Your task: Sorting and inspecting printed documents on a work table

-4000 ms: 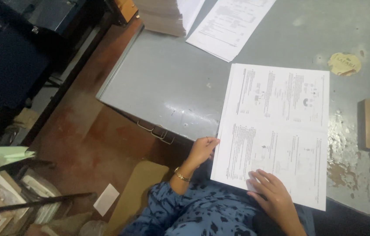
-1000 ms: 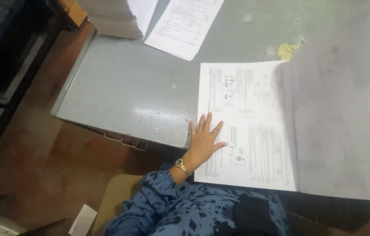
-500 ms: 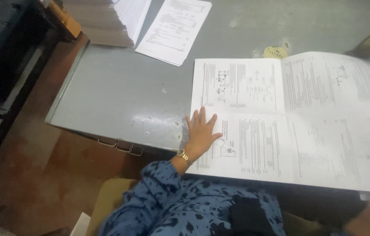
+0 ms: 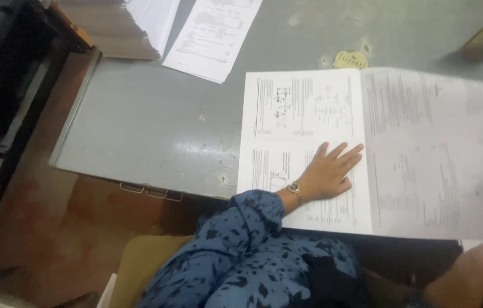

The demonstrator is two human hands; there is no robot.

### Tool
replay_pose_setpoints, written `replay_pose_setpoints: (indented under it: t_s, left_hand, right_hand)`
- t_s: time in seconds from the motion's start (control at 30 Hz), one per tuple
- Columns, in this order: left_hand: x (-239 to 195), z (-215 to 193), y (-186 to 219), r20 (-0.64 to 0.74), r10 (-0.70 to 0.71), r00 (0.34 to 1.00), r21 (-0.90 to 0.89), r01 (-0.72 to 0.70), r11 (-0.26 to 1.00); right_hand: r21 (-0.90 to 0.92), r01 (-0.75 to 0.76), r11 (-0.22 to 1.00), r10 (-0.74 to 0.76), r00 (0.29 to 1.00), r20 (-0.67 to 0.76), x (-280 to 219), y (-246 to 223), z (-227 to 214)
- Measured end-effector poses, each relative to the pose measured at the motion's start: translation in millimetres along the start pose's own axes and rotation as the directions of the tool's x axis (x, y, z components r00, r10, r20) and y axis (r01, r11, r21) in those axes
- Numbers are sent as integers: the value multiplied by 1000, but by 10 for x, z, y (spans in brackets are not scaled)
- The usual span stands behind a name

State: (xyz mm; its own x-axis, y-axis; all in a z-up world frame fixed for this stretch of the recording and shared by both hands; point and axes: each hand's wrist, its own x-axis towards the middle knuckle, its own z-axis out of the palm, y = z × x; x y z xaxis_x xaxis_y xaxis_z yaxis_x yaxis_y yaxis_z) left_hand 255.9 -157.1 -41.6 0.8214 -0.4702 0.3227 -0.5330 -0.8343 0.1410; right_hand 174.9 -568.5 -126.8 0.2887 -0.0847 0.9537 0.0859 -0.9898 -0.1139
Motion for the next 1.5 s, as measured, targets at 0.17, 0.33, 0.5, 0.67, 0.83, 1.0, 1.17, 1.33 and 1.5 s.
replay_pose_setpoints:
  t_s: [0.17,0.33,0.5,0.67,0.83,1.0,1.17,1.33,1.5]
  left_hand:
    - [246,-547,70,294,-20,956,153,-27,988]
    - [-879,1410,-557,-128,100,987,-99,-113,989]
    - [-1217,811,-753,-48,-129,991,-439,95,893]
    - [-2314,-1390,-744,187,-678,710,-694,584,420]
    - [-3006,-1267,-515,571,-707,418,-606,796,-19]
    - [-2707,-1127,-535,547,-619,564,-765,637,-97]
    - [-2120,-451,-1153,418,-781,464,-767,642,-29]
    - [-1571,-847,-1482,563,-721,405,-763,590,-264]
    - [-1569,-1165,-1480,616,-601,509,-767,560,-312]
  right_hand:
    - [90,-32,995,34,999,-20,931,-1697,-190]
    - [614,73,786,-329,890,316,1985,-3667,-760]
    - [849,1,528,-527,784,327,1720,-4010,-785]
    - [829,-75,553,-536,730,424,1301,-3977,-743]
    - [809,-194,556,-549,645,531,784,-3946,-709]
    - [723,-282,630,-533,521,667,506,-3862,-743]
    - [770,-325,550,-553,549,627,441,-3770,-744]
    - [778,-287,559,-534,593,602,467,-3854,-773]
    - [828,-161,538,-678,502,538,322,-3858,-658]
